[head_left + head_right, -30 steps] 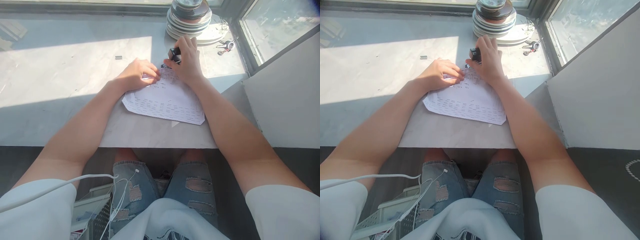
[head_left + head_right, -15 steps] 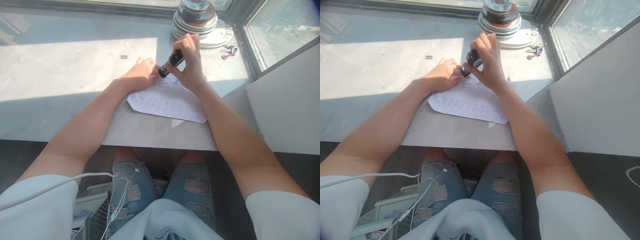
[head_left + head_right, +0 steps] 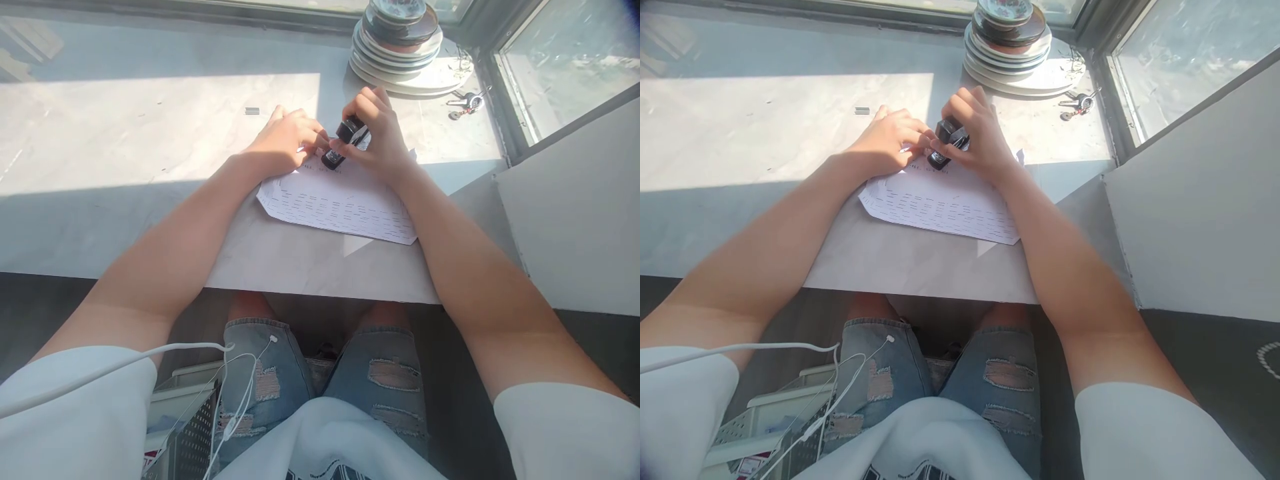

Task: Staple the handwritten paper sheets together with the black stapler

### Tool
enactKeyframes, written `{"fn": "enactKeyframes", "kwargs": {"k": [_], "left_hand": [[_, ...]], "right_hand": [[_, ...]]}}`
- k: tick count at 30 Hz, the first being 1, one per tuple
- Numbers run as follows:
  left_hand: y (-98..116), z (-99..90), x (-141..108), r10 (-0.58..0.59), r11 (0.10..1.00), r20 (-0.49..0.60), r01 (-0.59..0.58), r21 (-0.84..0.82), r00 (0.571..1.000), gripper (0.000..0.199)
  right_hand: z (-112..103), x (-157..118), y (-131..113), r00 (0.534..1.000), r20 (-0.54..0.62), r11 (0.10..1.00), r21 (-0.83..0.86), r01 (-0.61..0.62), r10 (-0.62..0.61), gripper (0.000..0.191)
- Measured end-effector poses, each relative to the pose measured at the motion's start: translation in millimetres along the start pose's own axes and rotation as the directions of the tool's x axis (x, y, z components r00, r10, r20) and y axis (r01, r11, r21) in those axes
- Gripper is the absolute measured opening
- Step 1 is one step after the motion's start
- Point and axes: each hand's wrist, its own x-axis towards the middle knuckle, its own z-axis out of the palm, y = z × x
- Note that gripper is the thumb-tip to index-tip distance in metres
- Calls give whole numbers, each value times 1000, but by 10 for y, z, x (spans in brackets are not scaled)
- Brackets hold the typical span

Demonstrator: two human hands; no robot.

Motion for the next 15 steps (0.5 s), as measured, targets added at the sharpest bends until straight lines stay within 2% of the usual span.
{"fn": "enactKeyframes", "kwargs": {"k": [2,4,6,10,15], "left_hand": [[-2,5,2,-10,1000,-6,10,6,1000,39],[-2,13,10,13,1000,-26,-13,3,1000,39],[-4,30,24,55,998,-92,-54,10,994,36],[-26,85,53,148,989,-286,-132,74,947,28],[-45,128,70,230,972,-348,-234,30,909,18]], "right_hand": [[43,22,46,1000,-5,1000,-16,27,-27,37],[81,38,86,993,-39,994,-6,109,-109,35],[108,49,115,985,-66,987,13,158,-157,33],[126,61,157,991,-80,994,20,112,-110,37],[149,80,191,981,-107,987,2,160,-159,46]]}}
